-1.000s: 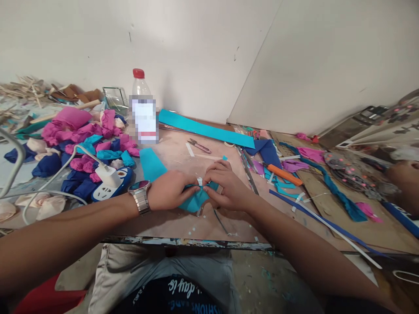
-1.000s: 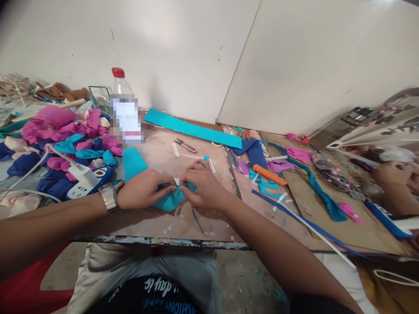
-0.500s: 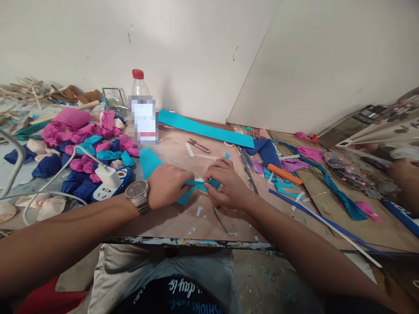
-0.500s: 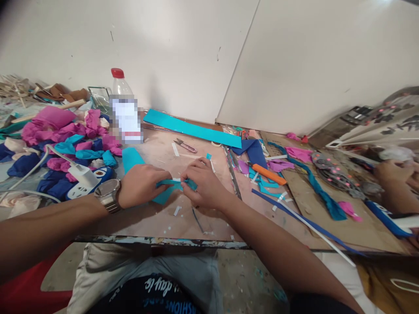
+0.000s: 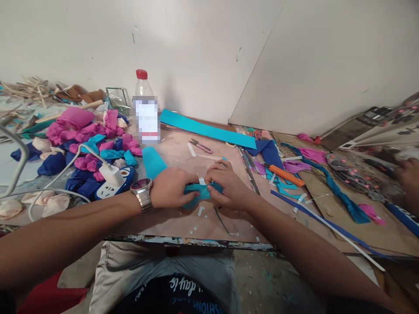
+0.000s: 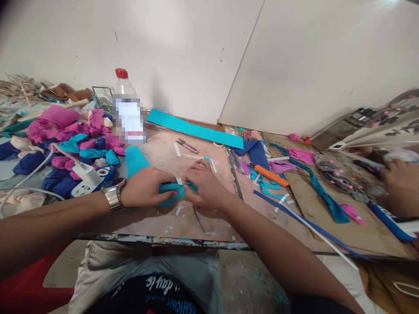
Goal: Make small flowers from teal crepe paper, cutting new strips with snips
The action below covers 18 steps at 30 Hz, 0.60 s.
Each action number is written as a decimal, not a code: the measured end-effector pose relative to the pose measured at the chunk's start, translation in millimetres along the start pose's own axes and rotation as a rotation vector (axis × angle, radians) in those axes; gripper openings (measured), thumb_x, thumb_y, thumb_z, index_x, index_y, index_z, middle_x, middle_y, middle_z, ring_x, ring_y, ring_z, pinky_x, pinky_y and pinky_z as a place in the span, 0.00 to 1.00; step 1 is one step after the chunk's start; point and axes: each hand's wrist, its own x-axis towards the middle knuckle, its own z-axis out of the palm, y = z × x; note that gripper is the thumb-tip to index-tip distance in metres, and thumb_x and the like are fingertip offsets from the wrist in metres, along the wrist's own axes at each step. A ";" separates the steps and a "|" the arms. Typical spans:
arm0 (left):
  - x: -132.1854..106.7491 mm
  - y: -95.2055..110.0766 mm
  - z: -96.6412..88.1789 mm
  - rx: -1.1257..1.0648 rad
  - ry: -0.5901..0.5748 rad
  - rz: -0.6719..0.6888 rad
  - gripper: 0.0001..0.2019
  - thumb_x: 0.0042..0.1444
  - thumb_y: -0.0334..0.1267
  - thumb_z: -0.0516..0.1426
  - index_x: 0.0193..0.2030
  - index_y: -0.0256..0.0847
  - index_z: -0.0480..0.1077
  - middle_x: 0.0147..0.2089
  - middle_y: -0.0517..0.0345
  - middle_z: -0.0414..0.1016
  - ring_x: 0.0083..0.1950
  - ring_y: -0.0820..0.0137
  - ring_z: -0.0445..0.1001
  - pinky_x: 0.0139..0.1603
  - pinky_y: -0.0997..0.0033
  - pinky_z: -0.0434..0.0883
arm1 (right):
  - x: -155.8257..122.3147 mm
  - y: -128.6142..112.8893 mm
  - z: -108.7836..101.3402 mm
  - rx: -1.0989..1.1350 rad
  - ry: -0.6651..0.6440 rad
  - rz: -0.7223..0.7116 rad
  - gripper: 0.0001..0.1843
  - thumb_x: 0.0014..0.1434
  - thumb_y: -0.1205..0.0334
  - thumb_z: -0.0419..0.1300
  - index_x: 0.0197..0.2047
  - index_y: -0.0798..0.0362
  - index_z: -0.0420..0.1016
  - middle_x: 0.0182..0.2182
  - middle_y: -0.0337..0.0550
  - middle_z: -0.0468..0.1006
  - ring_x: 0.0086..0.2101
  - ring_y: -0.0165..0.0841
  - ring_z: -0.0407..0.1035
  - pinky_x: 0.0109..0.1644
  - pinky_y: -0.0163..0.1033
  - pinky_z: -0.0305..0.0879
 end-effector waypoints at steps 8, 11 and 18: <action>1.6 -0.7 -0.6 -0.332 -0.045 0.014 0.11 0.62 0.42 0.58 0.37 0.39 0.79 0.33 0.58 0.82 0.32 0.71 0.74 0.34 0.71 0.61 | -1.6 -2.4 2.5 0.046 -0.037 -0.026 0.06 0.66 0.62 0.57 0.39 0.50 0.74 0.33 0.43 0.77 0.41 0.38 0.70 0.60 0.53 0.54; 1.8 -1.6 0.4 -0.359 -0.066 0.009 0.11 0.62 0.42 0.59 0.36 0.39 0.79 0.33 0.59 0.82 0.31 0.72 0.73 0.34 0.71 0.61 | -1.9 -2.6 3.1 0.050 -0.031 -0.027 0.06 0.66 0.62 0.57 0.38 0.50 0.75 0.32 0.43 0.77 0.40 0.39 0.70 0.58 0.53 0.56; 2.1 -0.7 -0.2 -0.440 -0.089 0.008 0.14 0.64 0.45 0.57 0.38 0.39 0.81 0.32 0.59 0.80 0.31 0.73 0.70 0.33 0.72 0.61 | -1.9 -3.1 3.9 0.033 0.000 -0.035 0.05 0.64 0.63 0.57 0.37 0.50 0.74 0.32 0.43 0.77 0.41 0.39 0.70 0.58 0.53 0.56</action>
